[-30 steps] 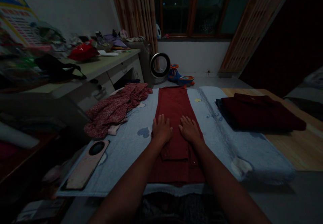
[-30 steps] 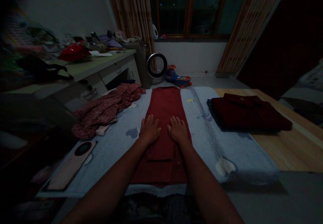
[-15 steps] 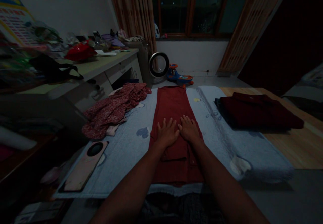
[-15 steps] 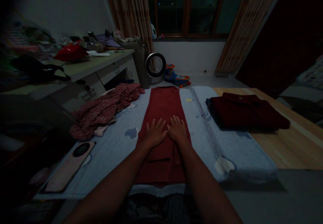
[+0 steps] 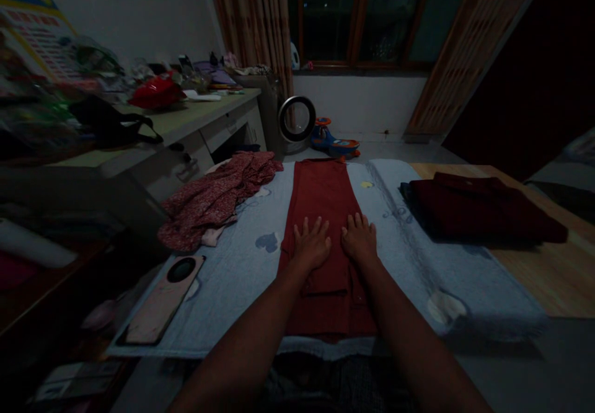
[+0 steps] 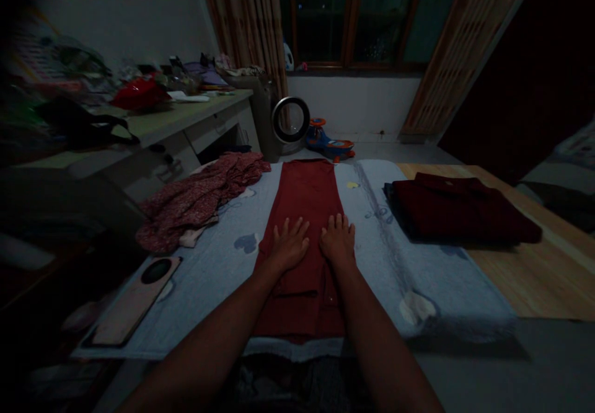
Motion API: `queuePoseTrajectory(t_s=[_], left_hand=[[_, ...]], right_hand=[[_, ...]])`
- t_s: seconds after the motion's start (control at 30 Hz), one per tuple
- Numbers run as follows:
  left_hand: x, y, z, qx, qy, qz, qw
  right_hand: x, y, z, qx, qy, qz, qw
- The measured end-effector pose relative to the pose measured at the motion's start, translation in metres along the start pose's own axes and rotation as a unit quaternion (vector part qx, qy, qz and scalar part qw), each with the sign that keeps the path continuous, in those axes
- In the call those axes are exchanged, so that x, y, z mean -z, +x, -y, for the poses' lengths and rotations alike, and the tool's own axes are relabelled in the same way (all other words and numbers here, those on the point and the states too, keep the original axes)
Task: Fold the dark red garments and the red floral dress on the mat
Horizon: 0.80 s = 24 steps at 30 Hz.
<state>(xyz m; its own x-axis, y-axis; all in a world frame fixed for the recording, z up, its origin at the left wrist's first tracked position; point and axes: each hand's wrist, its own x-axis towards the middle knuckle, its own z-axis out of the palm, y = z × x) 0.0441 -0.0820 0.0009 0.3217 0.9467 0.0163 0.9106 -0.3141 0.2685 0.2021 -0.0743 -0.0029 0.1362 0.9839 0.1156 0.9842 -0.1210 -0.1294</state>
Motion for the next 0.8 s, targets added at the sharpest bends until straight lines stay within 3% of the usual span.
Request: queuePoseTrajectory(t_s=[0.07,0.17,0.3,0.43,0.8], left_hand=[[0.000,0.000,0.000,0.001,0.000,0.001,1.000],[0.001,0.000,0.000,0.000,0.000,0.002,1.000],[0.004,0.000,-0.001,0.000,0.000,0.016,1.000],[0.008,-0.002,-0.003,0.006,0.003,0.022,1.000],[0.003,0.001,0.011,0.005,0.018,0.028,0.999]], right_hand=[[0.002,0.001,0.000,0.022,0.017,-0.046,0.999],[0.004,0.004,0.002,0.122,0.063,-0.097,0.986],[0.001,0.004,0.007,0.207,0.082,-0.017,0.975],[-0.001,0.003,0.008,0.179,0.040,0.052,0.982],[0.000,0.003,-0.002,0.060,-0.003,0.068,0.996]])
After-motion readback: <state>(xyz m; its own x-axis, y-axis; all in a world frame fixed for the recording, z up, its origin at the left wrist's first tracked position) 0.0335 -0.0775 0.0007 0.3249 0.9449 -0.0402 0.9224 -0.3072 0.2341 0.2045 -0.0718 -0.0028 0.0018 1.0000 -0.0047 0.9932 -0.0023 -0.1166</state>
